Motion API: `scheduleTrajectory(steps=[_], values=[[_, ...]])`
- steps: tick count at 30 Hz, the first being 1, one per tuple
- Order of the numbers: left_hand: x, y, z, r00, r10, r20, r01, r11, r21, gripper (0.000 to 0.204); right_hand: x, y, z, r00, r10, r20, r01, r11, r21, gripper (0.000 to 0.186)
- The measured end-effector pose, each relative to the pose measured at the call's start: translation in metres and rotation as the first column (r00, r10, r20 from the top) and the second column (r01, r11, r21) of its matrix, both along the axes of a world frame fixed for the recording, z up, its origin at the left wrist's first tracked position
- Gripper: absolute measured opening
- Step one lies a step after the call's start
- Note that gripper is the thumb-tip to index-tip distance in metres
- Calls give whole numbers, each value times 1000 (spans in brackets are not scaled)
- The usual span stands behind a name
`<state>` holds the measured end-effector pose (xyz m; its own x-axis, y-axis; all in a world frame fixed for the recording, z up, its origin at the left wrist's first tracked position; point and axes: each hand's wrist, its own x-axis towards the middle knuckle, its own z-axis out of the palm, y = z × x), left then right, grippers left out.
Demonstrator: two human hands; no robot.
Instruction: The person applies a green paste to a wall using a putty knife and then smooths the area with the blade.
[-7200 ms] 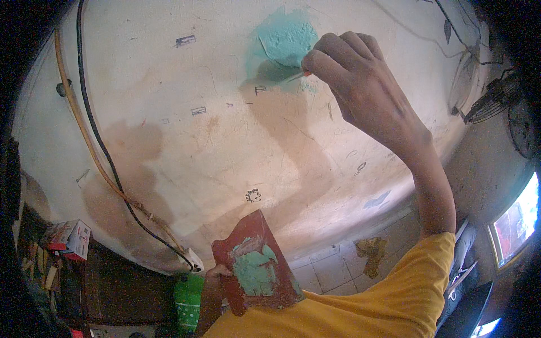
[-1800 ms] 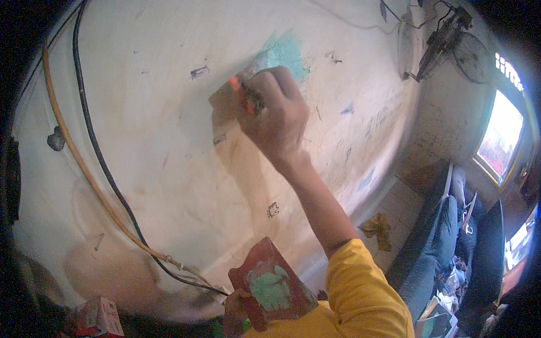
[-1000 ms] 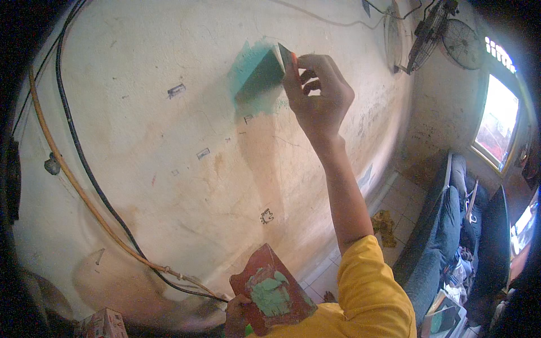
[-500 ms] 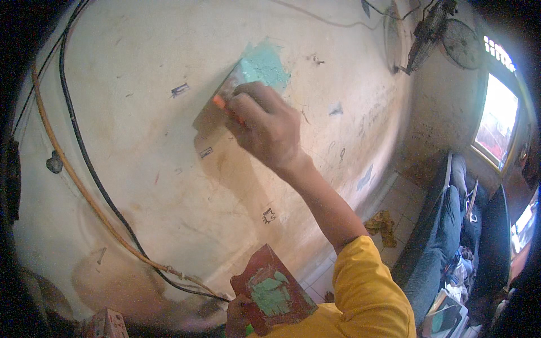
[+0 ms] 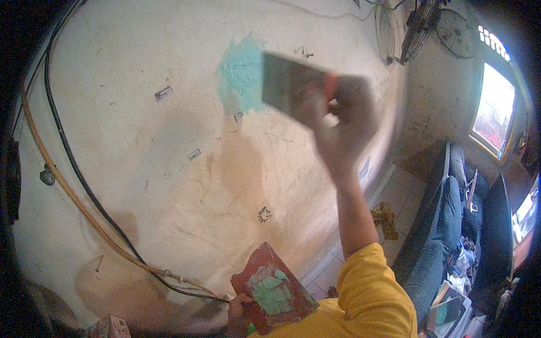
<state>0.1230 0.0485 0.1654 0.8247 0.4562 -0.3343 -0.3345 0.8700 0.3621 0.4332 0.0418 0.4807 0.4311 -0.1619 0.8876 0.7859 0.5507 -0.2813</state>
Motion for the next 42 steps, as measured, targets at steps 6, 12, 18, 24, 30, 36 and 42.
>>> scheduleTrajectory(steps=[6, 12, 18, 24, 30, 36, 42], values=[[8, -3, 25, 999, -19, -33, 20, 999, 36, 34, 56, 17, 11, 998, 53, -39, -56, 995, -79, 12], [4, 1, 9, 992, -68, 103, 69, 998, -5, 39, 28, 23, 17, 990, -141, 26, 144, 979, -145, 11], [6, -6, 26, 1000, 13, 22, -14, 1000, 19, 42, 12, 30, 21, 971, -236, 41, 240, 955, -174, 12], [-3, -4, 21, 997, -1, 71, 0, 1000, 8, 43, 0, 35, 33, 963, -254, 89, 266, 949, -168, 12], [-6, -2, 16, 1000, 24, -5, -24, 1000, -10, 41, -30, 37, 46, 978, -163, 129, 181, 974, -139, 11], [-13, 7, -10, 993, -42, 106, 51, 995, -86, 41, -56, 3, 73, 929, 297, 222, -170, 873, -456, 14], [-8, 5, 0, 990, -30, 139, 41, 996, -80, 40, -81, 33, 54, 942, -130, 308, 162, 983, -83, 7]])
